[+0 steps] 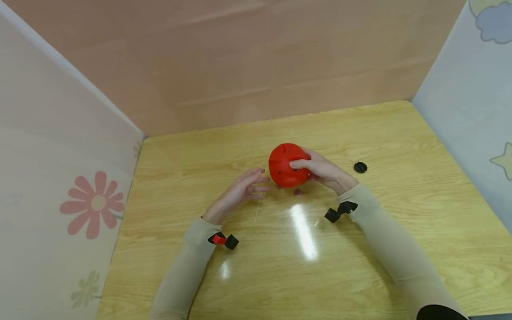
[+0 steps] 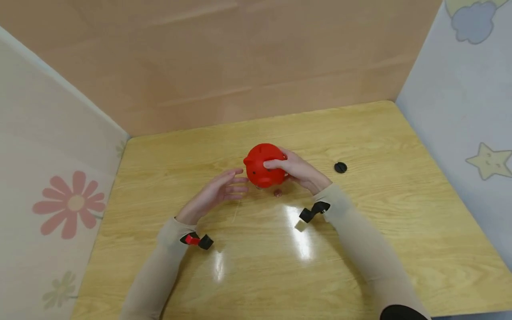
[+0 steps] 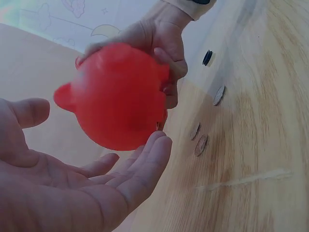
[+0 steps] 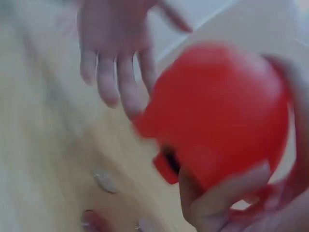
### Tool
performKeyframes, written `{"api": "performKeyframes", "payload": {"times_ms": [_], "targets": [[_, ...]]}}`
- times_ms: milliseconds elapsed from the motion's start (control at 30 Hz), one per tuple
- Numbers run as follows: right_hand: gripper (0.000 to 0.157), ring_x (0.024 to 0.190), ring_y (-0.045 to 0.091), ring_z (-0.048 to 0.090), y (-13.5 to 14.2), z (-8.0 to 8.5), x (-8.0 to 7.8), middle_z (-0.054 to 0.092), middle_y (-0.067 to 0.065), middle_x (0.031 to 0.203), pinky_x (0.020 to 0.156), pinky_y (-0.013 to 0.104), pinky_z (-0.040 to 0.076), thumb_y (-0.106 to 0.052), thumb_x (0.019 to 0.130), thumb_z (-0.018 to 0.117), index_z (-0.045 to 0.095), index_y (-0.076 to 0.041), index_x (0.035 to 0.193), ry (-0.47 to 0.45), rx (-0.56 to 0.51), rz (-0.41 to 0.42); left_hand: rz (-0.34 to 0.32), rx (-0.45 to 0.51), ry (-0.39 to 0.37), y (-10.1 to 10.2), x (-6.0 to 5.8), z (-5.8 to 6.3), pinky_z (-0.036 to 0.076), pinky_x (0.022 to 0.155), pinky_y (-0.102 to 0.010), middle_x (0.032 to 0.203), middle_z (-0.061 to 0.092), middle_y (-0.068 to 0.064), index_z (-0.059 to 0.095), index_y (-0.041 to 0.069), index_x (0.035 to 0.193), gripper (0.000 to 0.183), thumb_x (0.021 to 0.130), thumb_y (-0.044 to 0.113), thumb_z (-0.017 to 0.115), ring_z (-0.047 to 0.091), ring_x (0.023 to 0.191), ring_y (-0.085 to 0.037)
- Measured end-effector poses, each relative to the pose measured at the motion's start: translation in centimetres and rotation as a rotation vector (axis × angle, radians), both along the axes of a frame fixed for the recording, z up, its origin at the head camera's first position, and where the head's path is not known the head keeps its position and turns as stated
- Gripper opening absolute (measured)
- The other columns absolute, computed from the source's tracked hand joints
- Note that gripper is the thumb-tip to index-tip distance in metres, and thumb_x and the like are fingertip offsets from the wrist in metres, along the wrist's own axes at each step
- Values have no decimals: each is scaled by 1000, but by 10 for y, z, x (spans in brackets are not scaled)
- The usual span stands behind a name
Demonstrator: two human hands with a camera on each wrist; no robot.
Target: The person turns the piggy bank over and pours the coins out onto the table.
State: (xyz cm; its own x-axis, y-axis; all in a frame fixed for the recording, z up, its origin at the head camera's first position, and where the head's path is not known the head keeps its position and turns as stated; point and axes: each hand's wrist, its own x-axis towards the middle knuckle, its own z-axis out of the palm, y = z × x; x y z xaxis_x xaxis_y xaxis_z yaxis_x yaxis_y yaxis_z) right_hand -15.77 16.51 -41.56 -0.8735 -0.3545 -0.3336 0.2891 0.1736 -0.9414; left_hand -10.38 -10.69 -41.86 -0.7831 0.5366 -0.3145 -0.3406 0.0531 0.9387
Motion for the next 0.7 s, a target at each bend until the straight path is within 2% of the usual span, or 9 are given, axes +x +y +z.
{"api": "performKeyframes", "payload": {"times_ms": [100,200,333,500,600,700], "targets": [[78,129,34,59,1,-4,-2,47,20,157,92,34,61,-22,97,68,31,-10,165,-55,-39,38,7,-4,-3,-1,0,0,41,122,-61,165,39,-30,22,0,167,65,114,36,36,46,149,-51],[79,124,28,60,2,-10,-3,49,16,154,92,32,61,-19,96,71,32,-11,164,-44,-60,35,8,-8,-5,-1,1,-1,41,122,-62,165,39,-30,23,0,166,64,114,35,35,46,149,-51],[75,123,27,60,0,-16,-2,51,15,149,93,34,61,-12,96,67,33,-7,162,-30,-125,73,9,-22,2,-1,2,-2,42,122,-61,164,41,-29,24,2,166,63,114,35,36,48,147,-51],[77,126,30,60,-8,-11,3,54,17,149,94,37,61,-17,95,74,35,-10,161,6,-52,118,23,-36,13,-1,3,-1,45,120,-58,162,43,-26,18,6,168,67,113,40,37,52,144,-49],[74,119,27,65,-9,-5,7,60,10,141,90,37,62,-22,93,78,41,-14,157,4,-23,119,29,-30,14,-1,4,1,46,119,-58,163,41,-24,12,7,169,73,111,43,38,52,144,-49],[56,103,17,68,-4,-3,11,67,-1,123,79,28,59,-30,92,73,52,-18,143,-31,-159,104,28,-23,17,-2,3,1,46,120,-59,165,39,-26,8,6,169,77,109,43,38,51,145,-49]]}}
